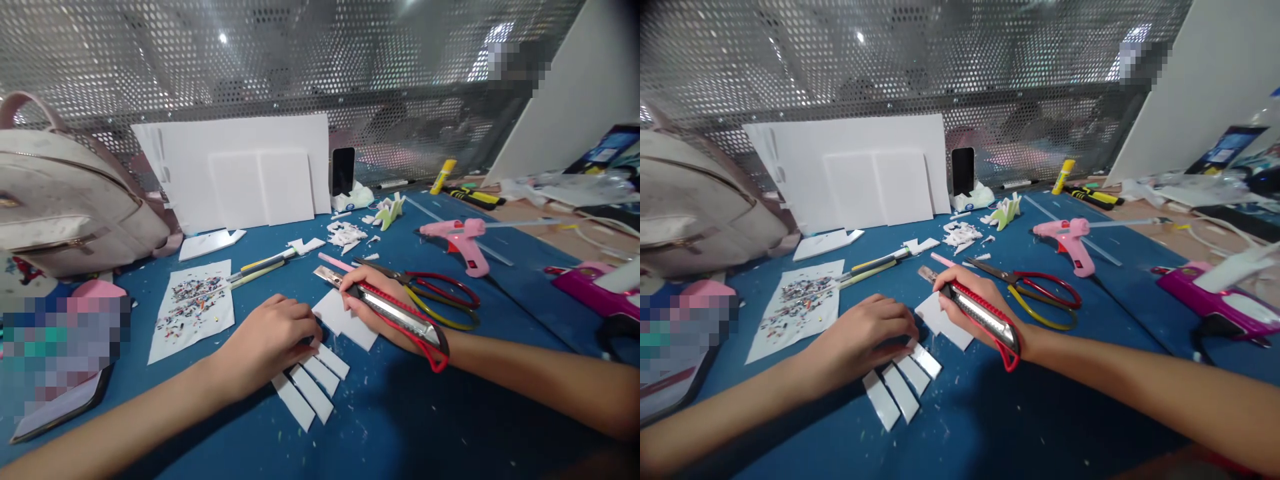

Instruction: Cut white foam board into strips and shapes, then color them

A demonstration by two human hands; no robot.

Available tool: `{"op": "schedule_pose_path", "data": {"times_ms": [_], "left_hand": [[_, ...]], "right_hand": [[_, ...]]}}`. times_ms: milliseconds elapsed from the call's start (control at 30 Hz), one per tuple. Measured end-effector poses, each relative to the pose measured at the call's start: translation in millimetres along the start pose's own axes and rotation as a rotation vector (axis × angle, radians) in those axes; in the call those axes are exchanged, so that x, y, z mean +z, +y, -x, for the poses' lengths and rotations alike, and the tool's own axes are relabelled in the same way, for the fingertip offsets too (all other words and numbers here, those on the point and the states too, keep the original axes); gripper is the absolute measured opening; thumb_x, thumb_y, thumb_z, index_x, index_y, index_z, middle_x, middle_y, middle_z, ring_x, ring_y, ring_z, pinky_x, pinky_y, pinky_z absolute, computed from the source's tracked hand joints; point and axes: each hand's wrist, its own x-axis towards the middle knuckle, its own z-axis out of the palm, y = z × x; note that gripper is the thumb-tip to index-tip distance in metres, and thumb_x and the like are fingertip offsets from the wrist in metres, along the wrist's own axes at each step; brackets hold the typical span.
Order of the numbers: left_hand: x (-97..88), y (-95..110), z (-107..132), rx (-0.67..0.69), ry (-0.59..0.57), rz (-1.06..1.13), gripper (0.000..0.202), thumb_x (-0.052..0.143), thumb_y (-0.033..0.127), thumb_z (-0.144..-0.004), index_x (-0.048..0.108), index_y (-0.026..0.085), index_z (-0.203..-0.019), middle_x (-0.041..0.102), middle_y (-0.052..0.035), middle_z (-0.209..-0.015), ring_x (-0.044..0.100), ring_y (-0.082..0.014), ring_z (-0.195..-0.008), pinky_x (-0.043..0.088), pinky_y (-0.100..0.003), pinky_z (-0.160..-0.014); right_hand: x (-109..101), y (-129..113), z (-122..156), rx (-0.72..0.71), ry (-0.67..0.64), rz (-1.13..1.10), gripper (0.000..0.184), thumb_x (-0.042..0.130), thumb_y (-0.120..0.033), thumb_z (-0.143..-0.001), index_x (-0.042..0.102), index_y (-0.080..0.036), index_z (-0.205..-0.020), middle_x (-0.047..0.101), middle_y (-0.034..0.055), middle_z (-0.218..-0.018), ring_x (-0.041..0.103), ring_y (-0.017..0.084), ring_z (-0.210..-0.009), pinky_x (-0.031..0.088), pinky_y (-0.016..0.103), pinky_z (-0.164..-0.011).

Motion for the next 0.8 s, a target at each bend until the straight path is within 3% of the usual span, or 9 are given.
{"op": "schedule_pose_path", "data": {"times_ms": [300, 400, 533, 700, 800], "left_hand": [[-1.4, -1, 6, -0.105, 0.045, 0.168, 0.002, 0.066, 0.018, -0.091, 0.067, 0.02, -0.091, 0.072, 0.002, -0.085, 0.066, -0.0139, -0.079, 0.046, -0.031, -0.081], [-4.2, -8, 4, -0.146, 0.053, 0.221, 0.009, 0.062, 0.018, -0.093, 0.07, 0.021, -0.092, 0.073, 0.0025, -0.087, 0.065, -0.0113, -0.076, 0.049, -0.026, -0.076], [-8.5, -19, 1, -0.192, 0.062, 0.227, 0.015, 0.059, 0.013, -0.092, 0.071, 0.021, -0.091, 0.073, 0.0026, -0.089, 0.066, -0.0107, -0.078, 0.05, -0.023, -0.073], [-4.3, -12, 6, -0.225, 0.165, 0.108, 0.009, 0.055, 0.021, -0.097, 0.063, 0.019, -0.1, 0.067, -0.0032, -0.096, 0.061, -0.0171, -0.087, 0.048, -0.03, -0.076], [4.7, 1, 15, -0.148, 0.18, 0.035, 0.015, 0.047, 0.024, -0.101, 0.061, 0.02, -0.101, 0.063, -0.0048, -0.1, 0.057, -0.0198, -0.09, 0.045, -0.035, -0.079]], "right_hand": [[-11, -16, 1, -0.021, -0.076, -0.035, 0.008, 0.056, -0.022, -0.089, 0.061, -0.02, -0.095, 0.063, -0.0012, -0.077, 0.059, 0.011, -0.06, 0.046, 0.024, -0.058], [-15, -22, 2, -0.051, -0.089, -0.007, 0.01, 0.054, -0.021, -0.087, 0.063, -0.02, -0.091, 0.067, 0.0014, -0.082, 0.062, 0.013, -0.066, 0.047, 0.025, -0.061], [-12, -21, 4, -0.099, -0.099, 0.007, 0.014, 0.052, -0.018, -0.084, 0.064, -0.02, -0.091, 0.068, 0.0002, -0.078, 0.061, 0.012, -0.06, 0.046, 0.023, -0.057], [-10, -15, 4, -0.13, -0.104, -0.029, 0.013, 0.053, -0.017, -0.083, 0.064, -0.02, -0.089, 0.065, -0.0023, -0.073, 0.055, 0.009, -0.054, 0.042, 0.021, -0.053], [-11, -12, 3, -0.108, -0.123, -0.039, 0.012, 0.054, -0.019, -0.085, 0.063, -0.02, -0.093, 0.065, -0.0024, -0.074, 0.055, 0.009, -0.053, 0.043, 0.021, -0.053]]}}
